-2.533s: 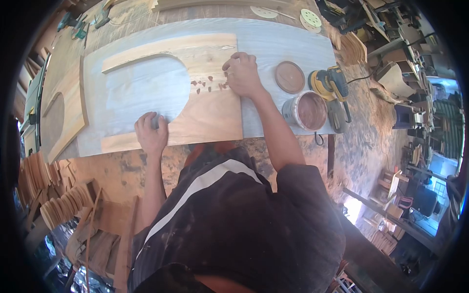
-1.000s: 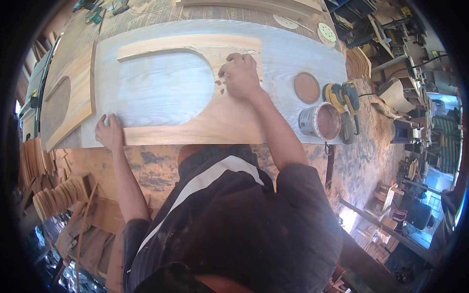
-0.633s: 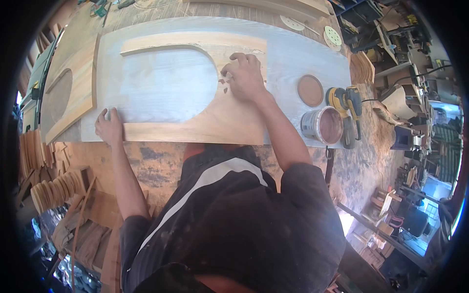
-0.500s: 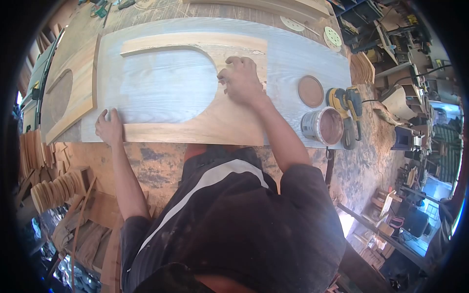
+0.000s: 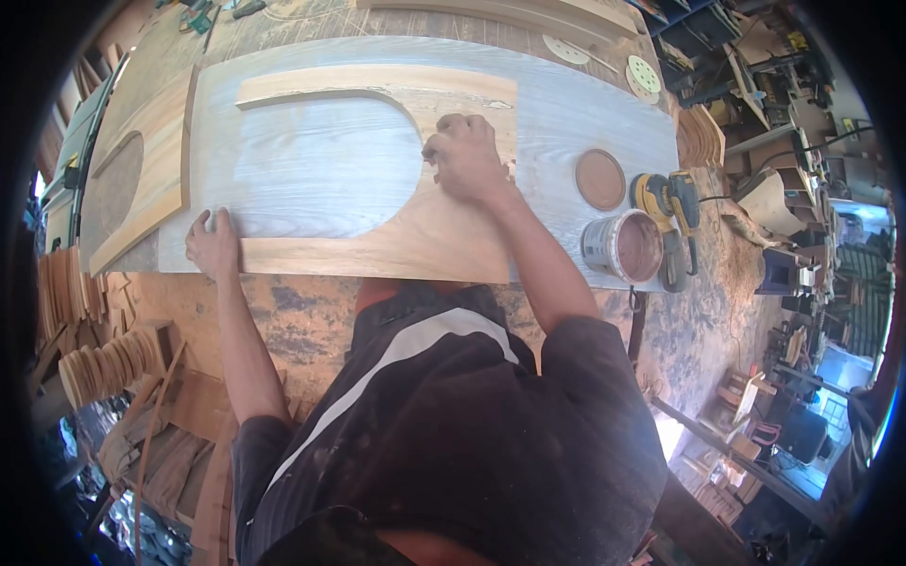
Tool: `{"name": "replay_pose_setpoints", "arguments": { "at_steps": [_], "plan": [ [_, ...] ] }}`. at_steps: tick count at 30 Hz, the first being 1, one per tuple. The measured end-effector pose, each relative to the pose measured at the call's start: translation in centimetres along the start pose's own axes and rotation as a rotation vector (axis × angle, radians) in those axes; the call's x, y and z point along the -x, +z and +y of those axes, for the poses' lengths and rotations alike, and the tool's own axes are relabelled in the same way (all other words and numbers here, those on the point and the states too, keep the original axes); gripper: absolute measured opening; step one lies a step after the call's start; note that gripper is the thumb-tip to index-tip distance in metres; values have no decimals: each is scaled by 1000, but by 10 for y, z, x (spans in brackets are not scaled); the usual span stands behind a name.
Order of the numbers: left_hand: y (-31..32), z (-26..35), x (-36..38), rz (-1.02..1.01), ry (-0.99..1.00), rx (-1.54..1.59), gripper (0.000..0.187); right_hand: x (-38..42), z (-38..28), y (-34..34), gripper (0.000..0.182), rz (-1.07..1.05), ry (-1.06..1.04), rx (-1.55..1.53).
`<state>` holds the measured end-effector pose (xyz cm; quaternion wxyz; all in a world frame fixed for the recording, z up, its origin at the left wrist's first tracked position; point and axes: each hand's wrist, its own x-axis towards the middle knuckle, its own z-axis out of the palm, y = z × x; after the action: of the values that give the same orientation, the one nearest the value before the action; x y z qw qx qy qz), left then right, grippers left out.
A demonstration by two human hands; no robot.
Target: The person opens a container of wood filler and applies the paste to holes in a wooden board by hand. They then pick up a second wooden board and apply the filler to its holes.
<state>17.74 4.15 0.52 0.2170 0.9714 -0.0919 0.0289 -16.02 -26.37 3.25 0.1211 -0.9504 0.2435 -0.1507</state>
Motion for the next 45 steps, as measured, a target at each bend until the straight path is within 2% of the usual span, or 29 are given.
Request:
{"name": "replay_pose_setpoints", "arguments": {
  "at_steps": [3, 5, 8, 18, 21, 24, 26, 29, 33, 35, 41, 45],
  "plan": [
    [0, -1, 0, 4, 1, 7, 59, 0, 2, -4, 32, -29, 24, -29],
    [1, -1, 0, 9, 6, 15, 60, -6, 5, -12, 36, 38, 190, -135],
    [1, -1, -1, 3, 1, 4, 60, -8, 25, -14, 44, 139, 216, -161],
    [-1, 3, 0, -21, -5, -15, 61, -26, 50, -10, 35, 112, 302, 61],
    [-1, 3, -1, -26, -11, -25, 60, -21, 51, -17, 34, 36, 309, 105],
    [1, 0, -3, -22, -6, -35, 61, -16, 54, -16, 33, 63, 316, 120],
    [3, -2, -3, -19, 16, -41, 61, -11, 56, -9, 35, 154, 224, 136],
    [2, -1, -3, -5, 18, -62, 60, -9, 57, 0, 33, 156, 178, 178],
    [3, -2, -4, -5, 15, -60, 60, -11, 51, -13, 34, 143, 247, 94],
    [3, -2, -3, -5, 14, -62, 60, -12, 54, -14, 36, 252, 288, 42],
    [0, 2, -2, -31, -6, -57, 60, -13, 66, -10, 34, 214, 354, 70],
    [-1, 3, -2, -34, -2, -56, 59, -17, 66, -12, 32, 198, 314, 138]
  ]
}}
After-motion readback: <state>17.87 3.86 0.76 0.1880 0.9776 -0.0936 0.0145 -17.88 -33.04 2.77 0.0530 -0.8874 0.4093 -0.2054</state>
